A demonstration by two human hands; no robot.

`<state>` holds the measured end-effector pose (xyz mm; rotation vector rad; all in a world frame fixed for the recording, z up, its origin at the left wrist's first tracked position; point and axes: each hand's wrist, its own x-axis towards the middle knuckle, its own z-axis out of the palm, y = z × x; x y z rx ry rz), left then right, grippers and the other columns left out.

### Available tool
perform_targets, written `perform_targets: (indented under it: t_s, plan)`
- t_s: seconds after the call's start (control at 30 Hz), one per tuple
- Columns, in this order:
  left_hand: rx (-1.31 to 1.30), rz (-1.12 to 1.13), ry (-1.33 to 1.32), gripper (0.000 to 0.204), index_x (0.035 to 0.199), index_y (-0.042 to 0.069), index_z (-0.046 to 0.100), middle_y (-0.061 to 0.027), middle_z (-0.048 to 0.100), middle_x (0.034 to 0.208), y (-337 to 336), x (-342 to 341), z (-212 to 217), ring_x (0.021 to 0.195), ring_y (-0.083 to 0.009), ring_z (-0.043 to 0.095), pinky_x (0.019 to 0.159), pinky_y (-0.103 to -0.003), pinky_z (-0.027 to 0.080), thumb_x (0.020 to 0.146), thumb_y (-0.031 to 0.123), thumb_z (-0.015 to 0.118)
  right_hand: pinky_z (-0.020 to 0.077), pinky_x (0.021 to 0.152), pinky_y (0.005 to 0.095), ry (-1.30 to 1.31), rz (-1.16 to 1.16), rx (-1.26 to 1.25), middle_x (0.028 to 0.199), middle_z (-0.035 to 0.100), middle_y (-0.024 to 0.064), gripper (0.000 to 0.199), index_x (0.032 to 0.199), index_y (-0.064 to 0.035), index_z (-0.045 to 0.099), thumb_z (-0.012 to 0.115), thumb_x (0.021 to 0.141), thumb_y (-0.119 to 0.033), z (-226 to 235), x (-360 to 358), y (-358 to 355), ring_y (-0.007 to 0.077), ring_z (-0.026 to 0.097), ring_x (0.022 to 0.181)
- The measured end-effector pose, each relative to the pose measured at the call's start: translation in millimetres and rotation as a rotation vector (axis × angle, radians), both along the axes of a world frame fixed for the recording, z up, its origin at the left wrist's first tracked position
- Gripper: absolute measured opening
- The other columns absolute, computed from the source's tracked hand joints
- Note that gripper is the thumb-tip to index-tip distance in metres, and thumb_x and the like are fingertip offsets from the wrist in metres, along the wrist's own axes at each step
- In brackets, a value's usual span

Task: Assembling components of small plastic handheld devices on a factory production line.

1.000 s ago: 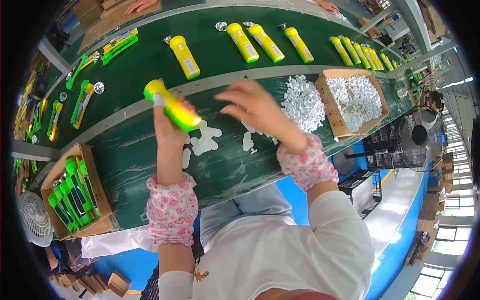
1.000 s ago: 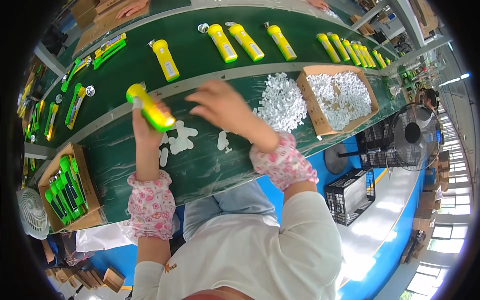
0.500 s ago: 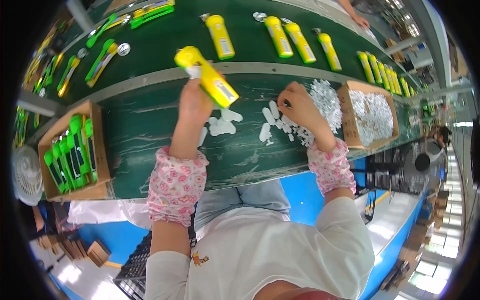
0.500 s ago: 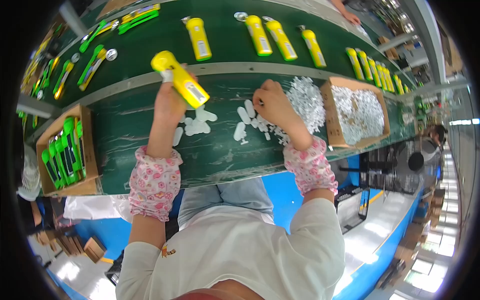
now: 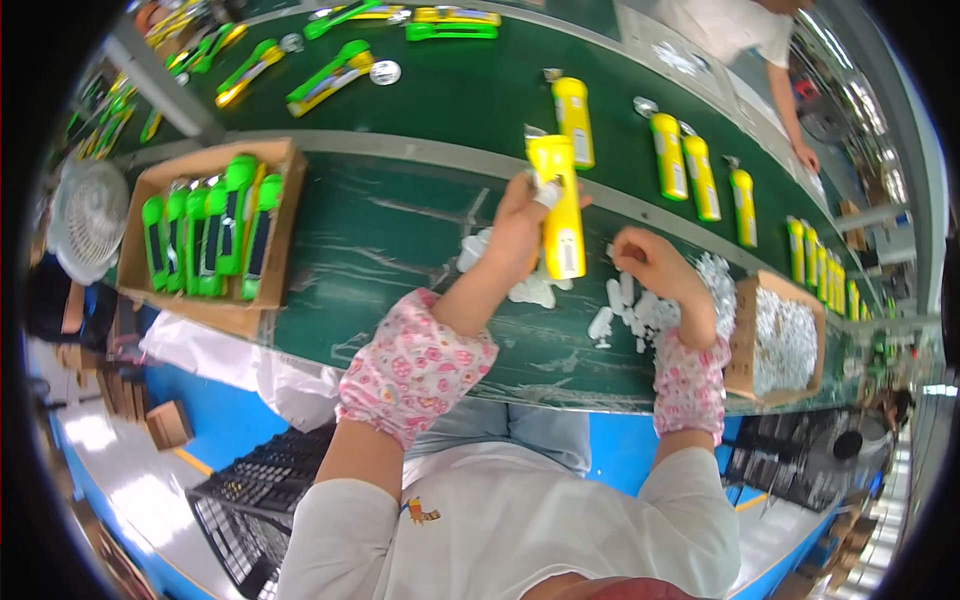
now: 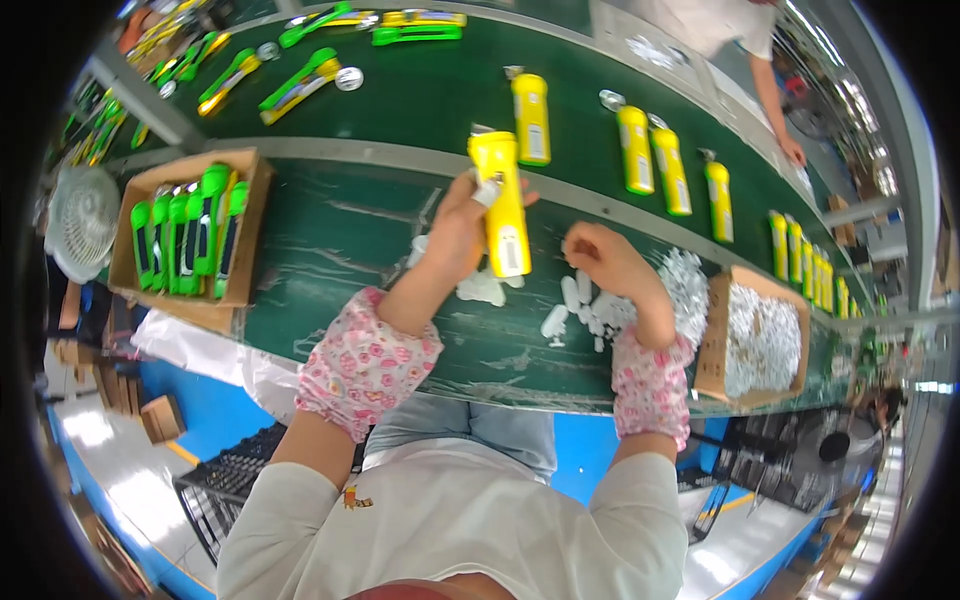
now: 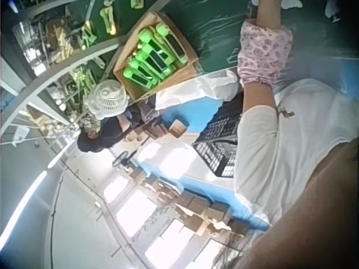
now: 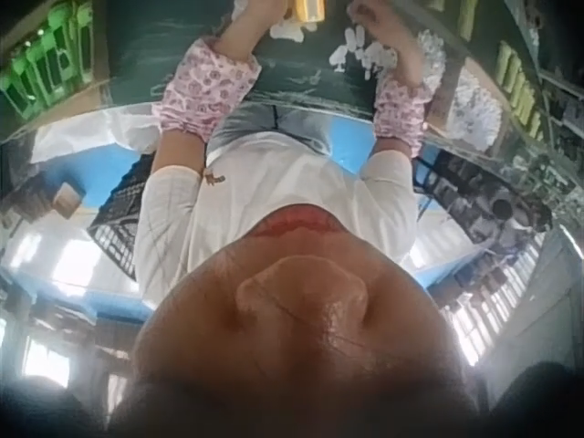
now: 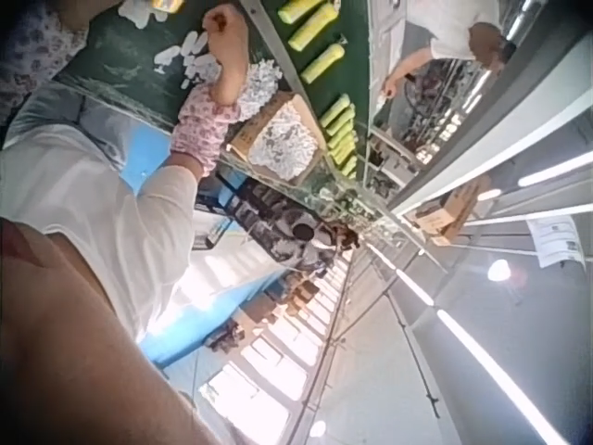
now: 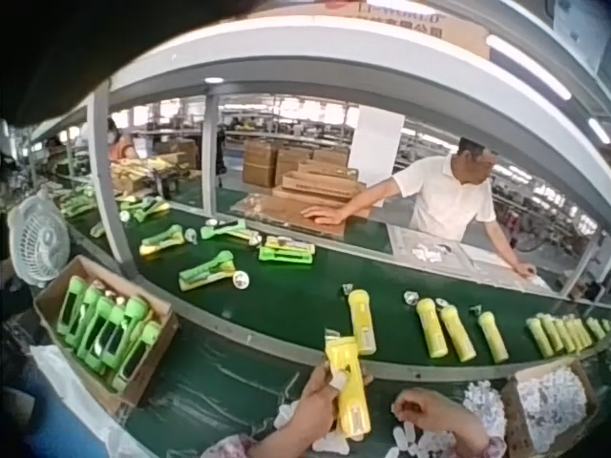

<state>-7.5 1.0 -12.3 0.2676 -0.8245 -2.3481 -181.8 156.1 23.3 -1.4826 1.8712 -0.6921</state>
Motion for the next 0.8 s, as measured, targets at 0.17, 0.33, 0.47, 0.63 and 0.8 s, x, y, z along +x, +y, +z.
perform_targets:
  t_s: [0.17, 0.33, 0.47, 0.63, 0.8]
  plan:
    - [0.025, -0.05, -0.052, 0.041, 0.135, 0.001, 0.032, -0.0194, 0.053, 0.124, -0.5, 1.8, 2.4, 0.117, -0.0349, 0.054, 0.097, -0.044, 0.046, 0.098, 0.015, 0.041, 0.0436, 0.061, 0.0216, -0.235, -0.144, -0.06, 0.082, 0.057, 0.0005, 0.007, 0.093, -0.0045, 0.056, 0.061, 0.087, -0.004, 29.9, 22.7, -0.1, 0.0071, 0.053, 0.07]
    - [-0.165, -0.059, -0.027, 0.04, 0.134, 0.0, 0.033, -0.0161, 0.052, 0.123, -1.7, 9.9, 4.8, 0.112, -0.0287, 0.056, 0.095, -0.043, 0.048, 0.098, 0.016, 0.042, 0.049, 0.063, 0.0215, -0.41, -0.113, -0.423, 0.083, 0.061, 0.0042, 0.009, 0.096, 0.0003, 0.059, 0.061, 0.087, 0.002, 50.3, 47.2, -56.4, 0.0085, 0.059, 0.071]
    - [-0.235, -0.057, -0.059, 0.046, 0.136, -0.001, 0.027, -0.0158, 0.048, 0.125, 2.6, 7.8, 3.8, 0.107, -0.0255, 0.057, 0.093, -0.038, 0.048, 0.095, 0.013, 0.042, 0.0499, 0.066, 0.02, -0.306, -0.155, -0.436, 0.087, 0.061, 0.0021, 0.008, 0.094, -0.0013, 0.06, 0.063, 0.087, 0.001, 33.0, 46.9, -70.8, 0.0086, 0.06, 0.075]
    - [-0.44, 0.024, -0.126, 0.05, 0.136, -0.001, 0.022, -0.0156, 0.048, 0.12, 4.4, 2.3, -3.7, 0.101, -0.0219, 0.057, 0.087, -0.035, 0.05, 0.094, 0.015, 0.044, 0.0492, 0.068, 0.0196, -0.107, -0.061, -0.554, 0.1, 0.058, 0.0025, 0.015, 0.096, -0.0026, 0.059, 0.066, 0.084, 0.002, 18.5, 39.1, -73.2, 0.0079, 0.058, 0.083]
    - [-0.572, 0.068, -0.201, 0.048, 0.134, 0.0, 0.022, -0.0152, 0.049, 0.115, 3.5, 5.6, -6.2, 0.093, -0.0189, 0.059, 0.079, -0.032, 0.052, 0.094, 0.014, 0.044, 0.0456, 0.064, 0.0218, -0.297, -0.2, -0.541, 0.098, 0.056, 0.0036, 0.047, 0.116, -0.006, 0.043, 0.071, 0.079, -0.003, 14.8, 44.8, -82.8, 0.0098, 0.055, 0.084]
